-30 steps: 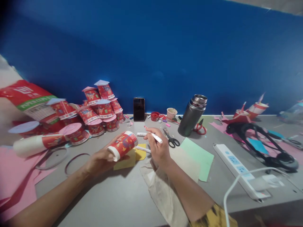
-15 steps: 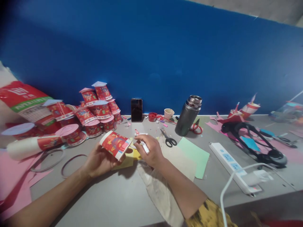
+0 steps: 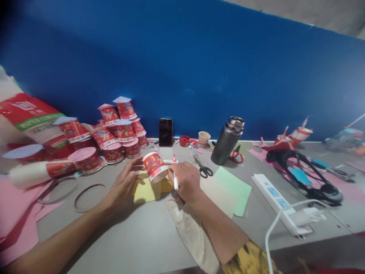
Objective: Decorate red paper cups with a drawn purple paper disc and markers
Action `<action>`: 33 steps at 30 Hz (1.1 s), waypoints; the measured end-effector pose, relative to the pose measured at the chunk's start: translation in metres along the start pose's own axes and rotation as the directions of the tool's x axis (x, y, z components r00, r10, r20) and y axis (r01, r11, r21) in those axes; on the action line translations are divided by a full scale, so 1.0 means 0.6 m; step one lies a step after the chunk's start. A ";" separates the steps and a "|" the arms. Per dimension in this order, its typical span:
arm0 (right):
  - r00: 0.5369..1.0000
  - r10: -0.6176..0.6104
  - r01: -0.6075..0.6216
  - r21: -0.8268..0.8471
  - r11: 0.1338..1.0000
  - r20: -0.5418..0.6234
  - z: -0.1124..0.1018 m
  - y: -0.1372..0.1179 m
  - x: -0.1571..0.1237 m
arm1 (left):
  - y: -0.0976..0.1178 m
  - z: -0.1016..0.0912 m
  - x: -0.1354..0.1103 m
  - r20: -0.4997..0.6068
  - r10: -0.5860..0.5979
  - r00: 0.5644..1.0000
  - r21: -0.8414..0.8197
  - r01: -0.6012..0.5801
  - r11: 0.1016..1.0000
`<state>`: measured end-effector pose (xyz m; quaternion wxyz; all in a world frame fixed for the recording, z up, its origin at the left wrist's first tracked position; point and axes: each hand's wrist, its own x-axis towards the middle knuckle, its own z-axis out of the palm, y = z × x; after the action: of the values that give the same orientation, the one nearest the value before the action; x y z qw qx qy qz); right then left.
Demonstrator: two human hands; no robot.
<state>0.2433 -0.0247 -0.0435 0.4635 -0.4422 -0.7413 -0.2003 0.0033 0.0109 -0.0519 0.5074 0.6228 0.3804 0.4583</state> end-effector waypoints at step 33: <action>0.865 0.467 -0.468 0.631 0.619 0.182 -0.005 -0.017 -0.008 | -0.028 -0.009 0.011 0.060 0.124 0.990 0.274 -0.136 0.952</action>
<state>0.2369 -0.0346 -0.0450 0.6240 -0.4281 -0.6224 0.2000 -0.0002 0.0220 -0.0669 0.3917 0.7210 0.3884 0.4194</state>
